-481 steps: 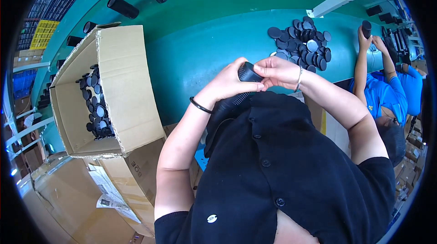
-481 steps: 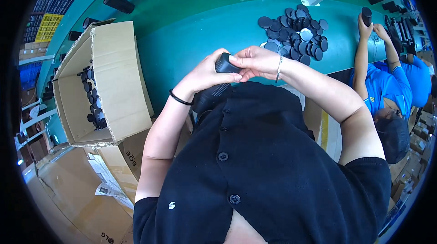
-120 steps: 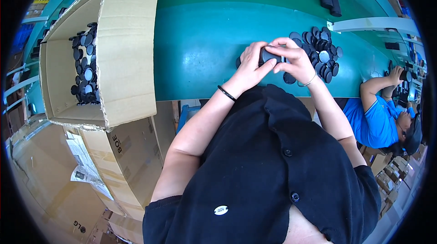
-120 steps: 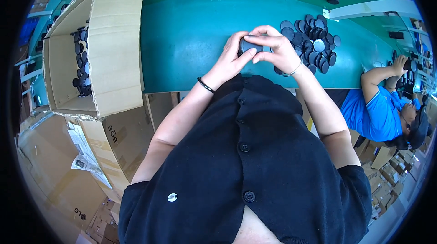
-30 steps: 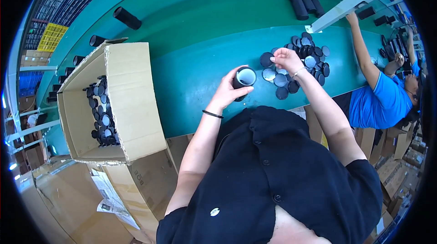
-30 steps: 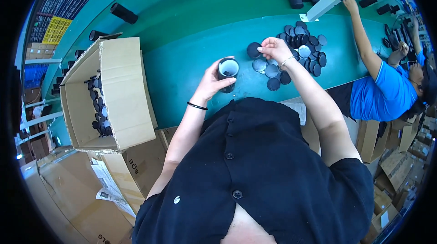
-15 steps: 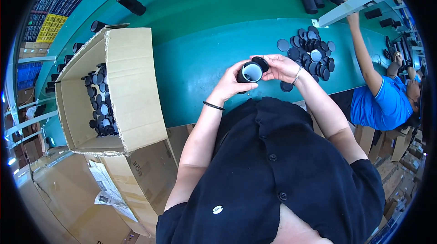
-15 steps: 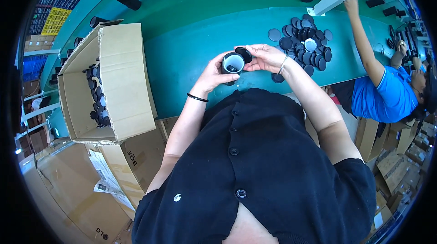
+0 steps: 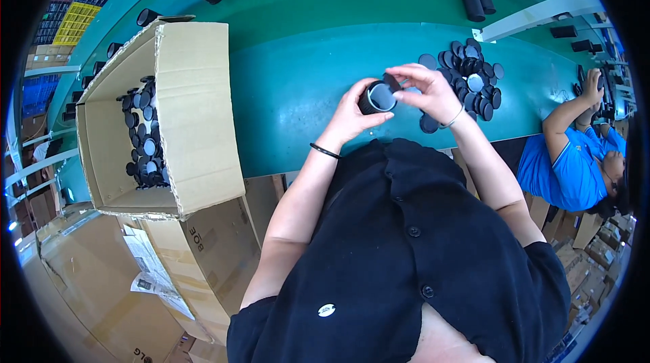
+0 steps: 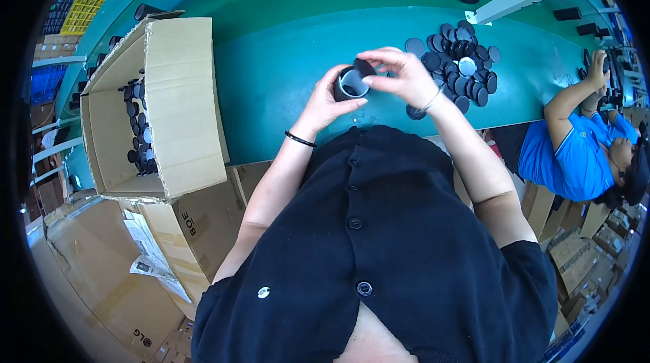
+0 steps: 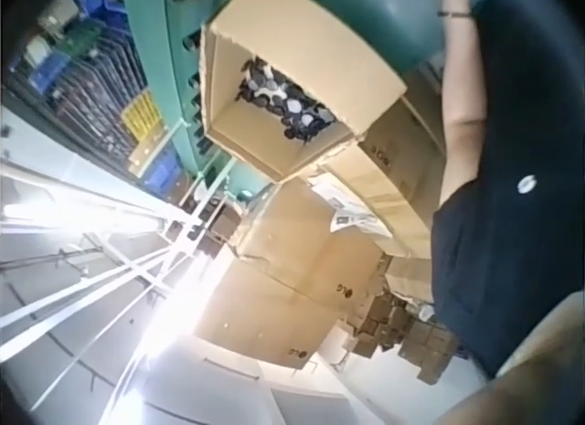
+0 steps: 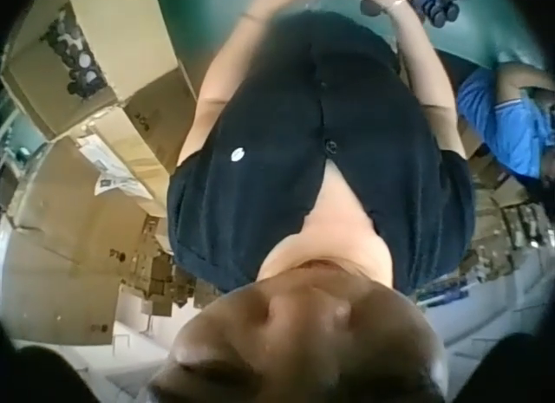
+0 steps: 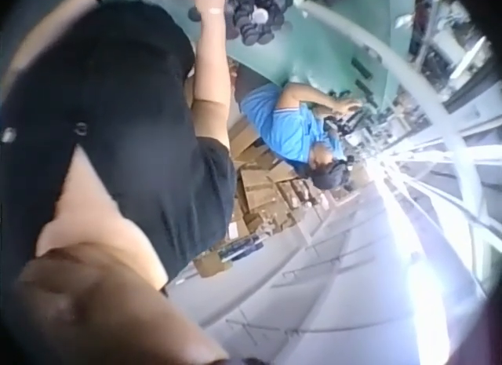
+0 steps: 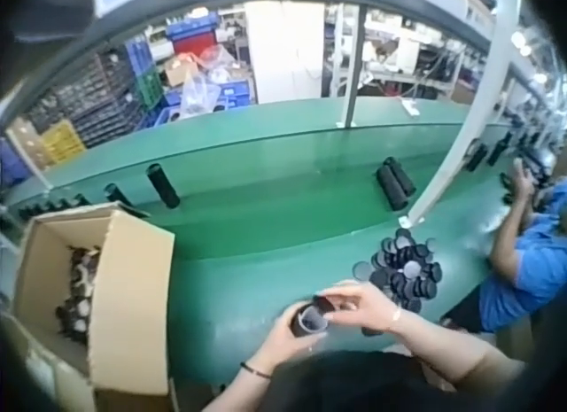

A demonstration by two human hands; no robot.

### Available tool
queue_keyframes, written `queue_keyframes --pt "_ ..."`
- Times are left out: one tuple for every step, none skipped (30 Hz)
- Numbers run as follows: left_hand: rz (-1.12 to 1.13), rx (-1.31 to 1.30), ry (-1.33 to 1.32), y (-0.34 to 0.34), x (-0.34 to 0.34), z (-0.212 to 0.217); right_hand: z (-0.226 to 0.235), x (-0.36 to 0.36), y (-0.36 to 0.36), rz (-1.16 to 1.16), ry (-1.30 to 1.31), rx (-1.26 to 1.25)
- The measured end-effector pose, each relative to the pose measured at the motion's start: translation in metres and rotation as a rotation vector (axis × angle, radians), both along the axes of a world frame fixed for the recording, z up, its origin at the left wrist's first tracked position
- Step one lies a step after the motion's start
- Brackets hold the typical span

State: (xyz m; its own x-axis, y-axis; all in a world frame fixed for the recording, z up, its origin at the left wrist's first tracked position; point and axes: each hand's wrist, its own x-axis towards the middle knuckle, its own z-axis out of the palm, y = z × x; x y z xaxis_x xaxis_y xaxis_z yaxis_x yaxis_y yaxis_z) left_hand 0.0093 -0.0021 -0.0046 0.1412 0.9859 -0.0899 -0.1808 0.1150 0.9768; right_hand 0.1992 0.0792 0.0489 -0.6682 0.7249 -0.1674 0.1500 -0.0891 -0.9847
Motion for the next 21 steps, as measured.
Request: queue_keyframes --pt "0.028 -0.002 0.018 0.000 0.001 -0.004 0.005 -0.006 -0.007 0.017 -0.069 0.214" --pt "0.055 -0.003 0.035 0.000 0.002 -0.008 0.011 -0.012 -0.014 0.034 -0.137 0.429" --pt "0.083 -0.005 0.053 -0.001 0.004 -0.012 0.015 -0.015 -0.018 0.052 -0.205 0.643" --pt "0.084 -0.009 0.051 -0.001 0.006 -0.011 0.018 -0.016 -0.019 0.054 -0.206 0.639" --pt "0.093 0.007 0.116 -0.002 0.007 -0.009 0.021 -0.016 -0.021 0.064 -0.235 0.654" --pt "0.103 0.024 0.181 -0.003 0.009 -0.007 0.023 -0.017 -0.022 0.075 -0.264 0.668" --pt "0.112 0.041 0.246 -0.003 0.011 -0.005 0.026 -0.017 -0.022 0.086 -0.292 0.684" --pt "0.114 0.038 0.244 -0.003 0.012 -0.003 0.027 -0.016 -0.022 0.090 -0.293 0.681" --pt "0.116 0.082 0.292 -0.004 0.013 -0.001 0.029 -0.015 -0.022 0.113 -0.315 0.694" --pt "0.118 0.126 0.340 -0.004 0.014 0.000 0.031 -0.014 -0.022 0.136 -0.336 0.707" --pt "0.120 0.171 0.388 -0.004 0.015 0.000 0.032 -0.012 -0.022 0.159 -0.358 0.721" --pt "0.125 0.168 0.386 -0.004 0.016 -0.002 0.033 -0.011 -0.022 0.165 -0.358 0.720" --pt "0.116 0.159 0.359 -0.004 0.017 -0.003 0.033 -0.010 -0.022 0.177 -0.375 0.717" --pt "0.106 0.151 0.331 -0.003 0.018 -0.003 0.034 -0.009 -0.022 0.187 -0.394 0.715" --pt "0.096 0.143 0.303 -0.003 0.018 -0.003 0.034 -0.008 -0.022 0.198 -0.412 0.713" --pt "0.101 0.141 0.300 -0.004 0.019 -0.002 0.034 -0.007 -0.022 0.204 -0.413 0.713" --pt "0.105 0.149 0.298 -0.004 0.020 -0.002 0.033 -0.005 -0.022 0.198 -0.399 0.706" --pt "0.110 0.156 0.296 -0.005 0.021 -0.001 0.033 -0.004 -0.022 0.193 -0.385 0.698" --pt "0.114 0.162 0.295 -0.005 0.022 0.001 0.032 -0.003 -0.023 0.187 -0.371 0.690" --pt "0.119 0.159 0.292 -0.005 0.023 0.002 0.032 -0.003 -0.023 0.194 -0.372 0.688" --pt "0.126 0.184 0.315 -0.004 0.023 0.003 0.033 -0.003 -0.024 0.167 -0.363 0.663"
